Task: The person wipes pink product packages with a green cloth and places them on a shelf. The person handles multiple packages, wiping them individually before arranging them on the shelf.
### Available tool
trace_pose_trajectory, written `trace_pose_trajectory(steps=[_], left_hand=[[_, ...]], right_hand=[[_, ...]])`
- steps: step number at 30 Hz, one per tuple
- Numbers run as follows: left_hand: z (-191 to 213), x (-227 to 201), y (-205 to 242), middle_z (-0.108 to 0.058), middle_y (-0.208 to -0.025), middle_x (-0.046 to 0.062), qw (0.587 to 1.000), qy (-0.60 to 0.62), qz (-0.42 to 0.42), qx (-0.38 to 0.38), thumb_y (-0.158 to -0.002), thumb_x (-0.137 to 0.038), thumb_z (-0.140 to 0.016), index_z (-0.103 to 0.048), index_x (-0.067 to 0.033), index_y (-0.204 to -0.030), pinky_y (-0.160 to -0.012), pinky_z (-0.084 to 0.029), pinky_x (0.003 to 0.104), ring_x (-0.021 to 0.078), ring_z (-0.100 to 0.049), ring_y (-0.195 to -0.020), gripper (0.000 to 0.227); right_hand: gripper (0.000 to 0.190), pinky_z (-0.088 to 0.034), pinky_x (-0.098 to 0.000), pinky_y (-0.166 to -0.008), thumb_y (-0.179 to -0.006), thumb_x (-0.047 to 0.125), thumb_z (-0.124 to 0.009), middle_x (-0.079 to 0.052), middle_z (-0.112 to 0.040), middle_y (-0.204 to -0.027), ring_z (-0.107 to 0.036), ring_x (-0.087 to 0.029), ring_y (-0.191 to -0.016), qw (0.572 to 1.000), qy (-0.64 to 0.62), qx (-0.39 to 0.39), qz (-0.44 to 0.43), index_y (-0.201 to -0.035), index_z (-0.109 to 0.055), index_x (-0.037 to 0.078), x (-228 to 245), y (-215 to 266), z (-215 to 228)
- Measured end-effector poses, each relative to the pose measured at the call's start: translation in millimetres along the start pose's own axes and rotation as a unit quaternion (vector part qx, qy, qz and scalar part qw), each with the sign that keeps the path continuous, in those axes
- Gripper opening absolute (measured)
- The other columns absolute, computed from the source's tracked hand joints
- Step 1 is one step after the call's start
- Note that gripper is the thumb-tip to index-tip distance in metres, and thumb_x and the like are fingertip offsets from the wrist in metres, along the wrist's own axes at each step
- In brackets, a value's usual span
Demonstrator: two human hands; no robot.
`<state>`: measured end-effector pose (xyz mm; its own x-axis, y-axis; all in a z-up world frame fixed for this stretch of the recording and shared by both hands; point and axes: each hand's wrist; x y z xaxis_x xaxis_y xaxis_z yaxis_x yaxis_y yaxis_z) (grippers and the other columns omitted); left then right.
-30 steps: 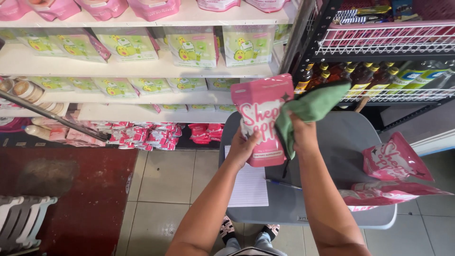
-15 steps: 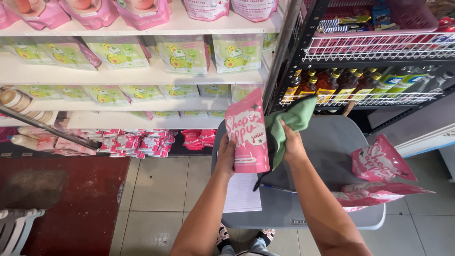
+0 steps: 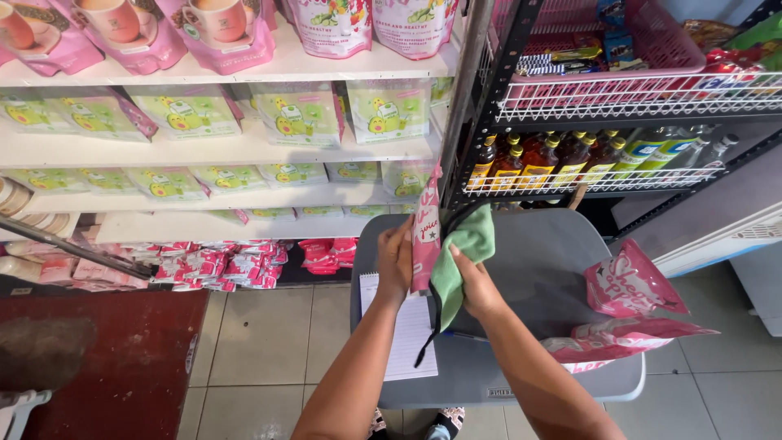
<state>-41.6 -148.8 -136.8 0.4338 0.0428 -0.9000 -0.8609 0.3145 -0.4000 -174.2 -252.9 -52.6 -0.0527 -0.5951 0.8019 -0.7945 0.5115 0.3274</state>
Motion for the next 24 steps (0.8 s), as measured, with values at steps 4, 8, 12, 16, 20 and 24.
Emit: trace_pose_trajectory(steps=[4, 8, 12, 16, 20, 24], left_hand=[[16.7, -55.5, -7.3, -0.055, -0.155, 0.018, 0.907, 0.307, 0.257, 0.127, -0.109, -0.053, -0.050, -0.050, -0.0033, -0.155, -0.115, -0.040, 0.034, 0.0236, -0.053, -0.141, 0.068], [33.1, -104.0, -23.5, -0.037, -0.163, 0.011, 0.841, 0.423, 0.247, 0.231, -0.093, -0.055, -0.062, -0.022, -0.0157, -0.164, -0.113, -0.039, 0.039, 0.0245, -0.041, -0.145, 0.091], [38.0, -98.4, -38.3, -0.041, -0.158, 0.012, 0.874, 0.355, 0.275, 0.185, -0.089, -0.048, -0.068, -0.023, -0.0178, -0.163, -0.109, -0.042, 0.037, 0.0252, -0.044, -0.140, 0.092], [39.4, -92.6, -36.0, -0.044, -0.158, 0.011, 0.897, 0.331, 0.229, 0.185, -0.096, -0.043, -0.066, -0.027, -0.0162, -0.165, -0.111, -0.040, 0.032, 0.0209, -0.045, -0.141, 0.084], [31.6, -89.9, -22.9, -0.055, -0.148, 0.009, 0.895, 0.337, 0.224, 0.188, -0.099, -0.029, -0.063, -0.037, -0.0111, -0.160, -0.107, -0.044, 0.032, 0.0187, -0.053, -0.131, 0.069], [37.0, -98.4, -11.6, -0.061, -0.138, 0.007, 0.859, 0.379, 0.225, 0.258, -0.098, -0.017, -0.065, -0.038, -0.0102, -0.156, -0.106, -0.046, 0.033, 0.0163, -0.057, -0.125, 0.065]], right_hand=[[0.056, -0.051, -0.0341, -0.097, -0.096, 0.034, -0.067, -0.006, -0.067, -0.126, -0.064, -0.017, -0.114, 0.996, 0.067, 0.043, 0.048, -0.140, -0.055, 0.001, 19.2, -22.1, -4.1], [0.053, -0.053, -0.0355, -0.095, -0.097, 0.033, -0.065, -0.011, -0.067, -0.124, -0.064, -0.020, -0.112, 0.991, 0.112, 0.018, 0.074, -0.137, -0.056, 0.000, 8.6, -24.7, -14.0], [0.051, -0.049, -0.0315, -0.101, -0.102, 0.031, -0.062, -0.009, -0.064, -0.130, -0.059, -0.015, -0.119, 0.945, 0.215, 0.080, 0.234, -0.140, -0.054, -0.003, -9.9, 8.0, -31.5], [0.052, -0.046, -0.0313, -0.104, -0.104, 0.029, -0.058, -0.008, -0.060, -0.136, -0.055, -0.015, -0.125, 0.927, 0.231, 0.131, 0.265, -0.143, -0.047, -0.003, -1.9, 11.6, -38.9], [0.050, -0.052, -0.0338, -0.096, -0.098, 0.031, -0.066, -0.011, -0.068, -0.123, -0.063, -0.018, -0.112, 0.948, 0.241, 0.055, 0.199, -0.135, -0.059, -0.003, 27.0, -29.6, -33.4], [0.054, -0.054, -0.0351, -0.094, -0.090, 0.030, -0.077, -0.014, -0.071, -0.121, -0.068, -0.021, -0.108, 0.964, 0.229, 0.005, 0.136, -0.131, -0.061, 0.001, 61.9, -56.4, -36.0]])
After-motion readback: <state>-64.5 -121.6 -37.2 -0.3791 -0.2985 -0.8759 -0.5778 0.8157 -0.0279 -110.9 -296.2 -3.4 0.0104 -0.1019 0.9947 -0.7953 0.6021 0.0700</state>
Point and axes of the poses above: each hand's wrist, its own y-axis away from the middle knuckle, its own z-axis out of the back of the hand, x = y × z
